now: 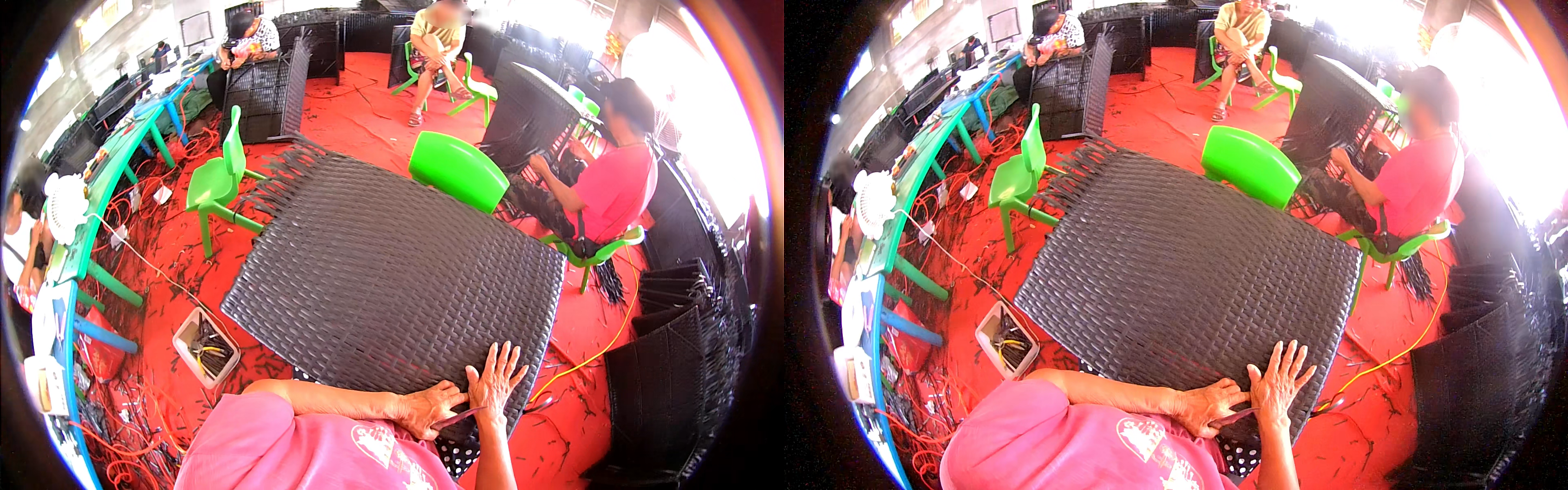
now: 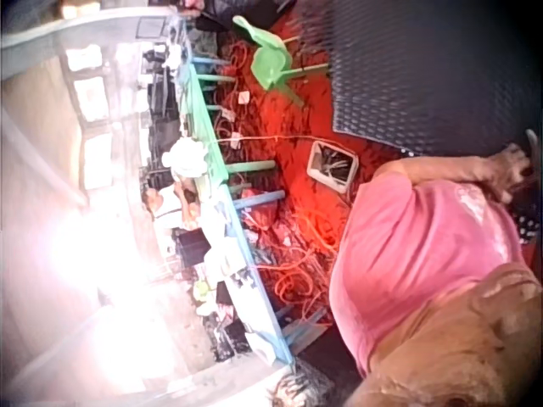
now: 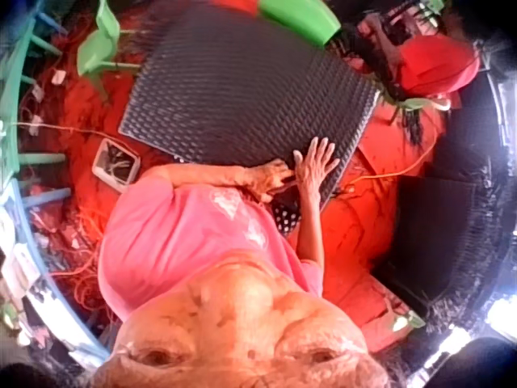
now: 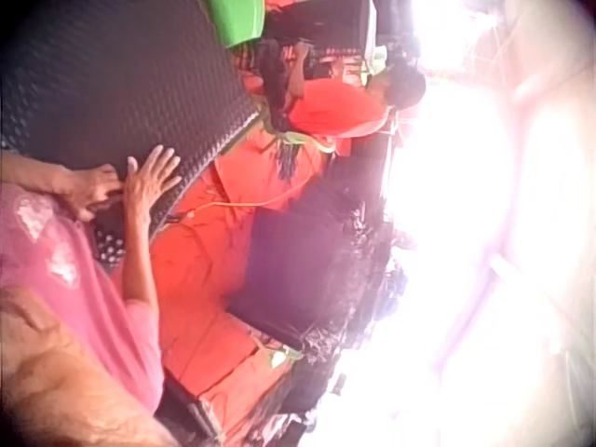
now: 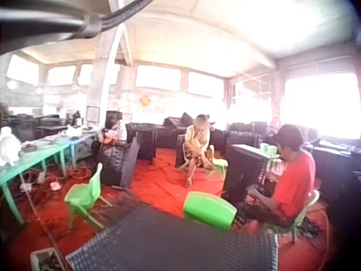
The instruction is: The person uses a metal tool to trim and smooth the edges of a black woven chair seat. They repeatedly insert the tool into the weave to cut or tuck loose strands, working along the perimeter of the seat. The person occasionally pauses to inspect the surface and adjust their grip on the tool.
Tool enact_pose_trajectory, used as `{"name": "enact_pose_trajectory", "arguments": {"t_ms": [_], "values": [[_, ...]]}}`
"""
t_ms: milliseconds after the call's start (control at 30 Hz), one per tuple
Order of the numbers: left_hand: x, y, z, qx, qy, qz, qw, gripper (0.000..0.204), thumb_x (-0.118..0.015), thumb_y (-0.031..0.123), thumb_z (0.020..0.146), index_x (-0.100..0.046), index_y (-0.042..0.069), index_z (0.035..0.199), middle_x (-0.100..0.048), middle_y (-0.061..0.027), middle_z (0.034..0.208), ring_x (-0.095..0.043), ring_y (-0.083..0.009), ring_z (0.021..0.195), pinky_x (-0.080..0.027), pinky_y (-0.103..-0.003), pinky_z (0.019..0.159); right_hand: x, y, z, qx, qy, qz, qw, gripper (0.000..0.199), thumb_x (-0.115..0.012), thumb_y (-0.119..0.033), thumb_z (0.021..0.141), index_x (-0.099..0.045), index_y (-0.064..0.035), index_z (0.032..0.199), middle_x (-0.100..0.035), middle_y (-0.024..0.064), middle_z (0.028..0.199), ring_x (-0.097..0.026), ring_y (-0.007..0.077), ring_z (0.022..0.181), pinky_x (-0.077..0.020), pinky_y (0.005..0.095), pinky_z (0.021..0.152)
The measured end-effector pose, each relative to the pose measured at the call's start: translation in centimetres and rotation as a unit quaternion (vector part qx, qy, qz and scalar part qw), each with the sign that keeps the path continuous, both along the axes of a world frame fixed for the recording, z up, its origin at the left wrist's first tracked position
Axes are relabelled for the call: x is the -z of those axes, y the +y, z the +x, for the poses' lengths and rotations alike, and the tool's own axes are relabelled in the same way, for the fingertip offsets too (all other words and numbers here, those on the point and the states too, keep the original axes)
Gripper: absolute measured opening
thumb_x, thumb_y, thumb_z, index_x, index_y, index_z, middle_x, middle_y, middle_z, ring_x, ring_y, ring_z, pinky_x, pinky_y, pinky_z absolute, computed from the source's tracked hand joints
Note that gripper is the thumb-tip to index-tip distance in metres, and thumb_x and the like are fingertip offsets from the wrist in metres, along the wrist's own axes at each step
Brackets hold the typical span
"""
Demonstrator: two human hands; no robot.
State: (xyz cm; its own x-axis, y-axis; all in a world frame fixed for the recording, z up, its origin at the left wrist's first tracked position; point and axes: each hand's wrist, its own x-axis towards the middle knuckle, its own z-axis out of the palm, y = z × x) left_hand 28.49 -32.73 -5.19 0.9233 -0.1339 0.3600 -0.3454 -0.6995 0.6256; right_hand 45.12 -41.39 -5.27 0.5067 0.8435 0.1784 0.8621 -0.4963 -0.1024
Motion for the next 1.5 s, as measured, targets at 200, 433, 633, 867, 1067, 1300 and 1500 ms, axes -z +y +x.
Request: {"name": "enact_pose_trajectory", "arguments": {"t_ms": [200,433,633,867,1067,1300,1500], "values": [[-0.1,0.0,0.2,-0.006,0.010,0.005,1.000,0.074,-0.070,0.020,0.053,-0.059,-0.002,0.122,-0.050,-0.0235,0.126,-0.050,-0.0349,0.106,-0.036,-0.047,0.095,-0.5,0.8,-0.2,0.009,0.008,-0.023,1.000,0.084,-0.056,-0.057,0.090,-0.036,-0.0011,0.149,-0.021,0.0188,0.161,-0.006,0.0379,0.151,0.0042,0.0654,0.116],[-0.1,0.1,0.6,-0.011,-0.007,0.006,1.000,0.072,-0.070,0.020,0.053,-0.059,-0.001,0.121,-0.051,-0.0228,0.124,-0.050,-0.0348,0.101,-0.037,-0.047,0.091,-1.7,2.6,0.5,-0.013,0.000,-0.040,0.999,0.086,-0.053,-0.058,0.092,-0.033,0.0033,0.149,-0.022,0.0170,0.161,-0.008,0.0364,0.151,0.0022,0.0644,0.117],[-1.0,0.1,0.4,-0.015,-0.004,0.009,1.000,0.076,-0.069,0.019,0.054,-0.054,0.002,0.127,-0.050,-0.0240,0.127,-0.051,-0.0353,0.101,-0.037,-0.048,0.090,-1.7,3.6,0.8,-0.020,-0.010,-0.030,0.999,0.088,-0.052,-0.059,0.092,-0.032,0.0060,0.148,-0.024,0.0200,0.159,-0.010,0.0363,0.151,0.0009,0.0634,0.117],[-0.3,0.3,0.5,0.004,-0.033,0.032,0.999,0.075,-0.072,0.023,0.056,-0.054,0.002,0.126,-0.047,-0.0273,0.130,-0.051,-0.0373,0.102,-0.037,-0.050,0.093,-1.5,12.7,3.4,0.009,-0.028,0.046,0.999,0.091,-0.042,-0.062,0.095,-0.030,0.0122,0.146,-0.022,0.0266,0.158,-0.014,0.0390,0.150,-0.0043,0.0678,0.115],[-0.5,0.7,0.3,0.012,-0.043,0.037,0.998,0.075,-0.073,0.023,0.057,-0.056,0.000,0.126,-0.046,-0.0271,0.132,-0.051,-0.0369,0.100,-0.038,-0.050,0.092,-2.4,14.0,3.7,-0.031,0.022,0.080,0.996,0.080,-0.048,-0.056,0.096,-0.032,0.0009,0.150,-0.024,0.0216,0.159,-0.014,0.0383,0.150,-0.0051,0.0656,0.116],[-0.5,0.8,0.4,0.002,-0.071,-0.003,0.997,0.070,-0.069,0.019,0.058,-0.058,0.001,0.124,-0.047,-0.0287,0.132,-0.049,-0.0443,0.113,-0.037,-0.055,0.099,-3.1,6.6,0.0,-0.298,-0.005,-0.044,0.954,0.082,-0.055,-0.064,0.085,-0.041,-0.0131,0.149,-0.030,0.0107,0.159,-0.018,0.0328,0.150,-0.0067,0.0667,0.115],[-0.1,0.4,0.5,0.008,-0.013,-0.031,0.999,0.063,-0.066,0.018,0.055,-0.060,0.000,0.116,-0.045,-0.0309,0.134,-0.042,-0.0476,0.126,-0.031,-0.061,0.106,-1.6,7.1,-0.4,-0.291,-0.030,-0.034,0.956,0.082,-0.053,-0.066,0.086,-0.039,-0.0172,0.150,-0.030,0.0078,0.159,-0.019,0.0302,0.149,-0.0097,0.0684,0.114]]}}
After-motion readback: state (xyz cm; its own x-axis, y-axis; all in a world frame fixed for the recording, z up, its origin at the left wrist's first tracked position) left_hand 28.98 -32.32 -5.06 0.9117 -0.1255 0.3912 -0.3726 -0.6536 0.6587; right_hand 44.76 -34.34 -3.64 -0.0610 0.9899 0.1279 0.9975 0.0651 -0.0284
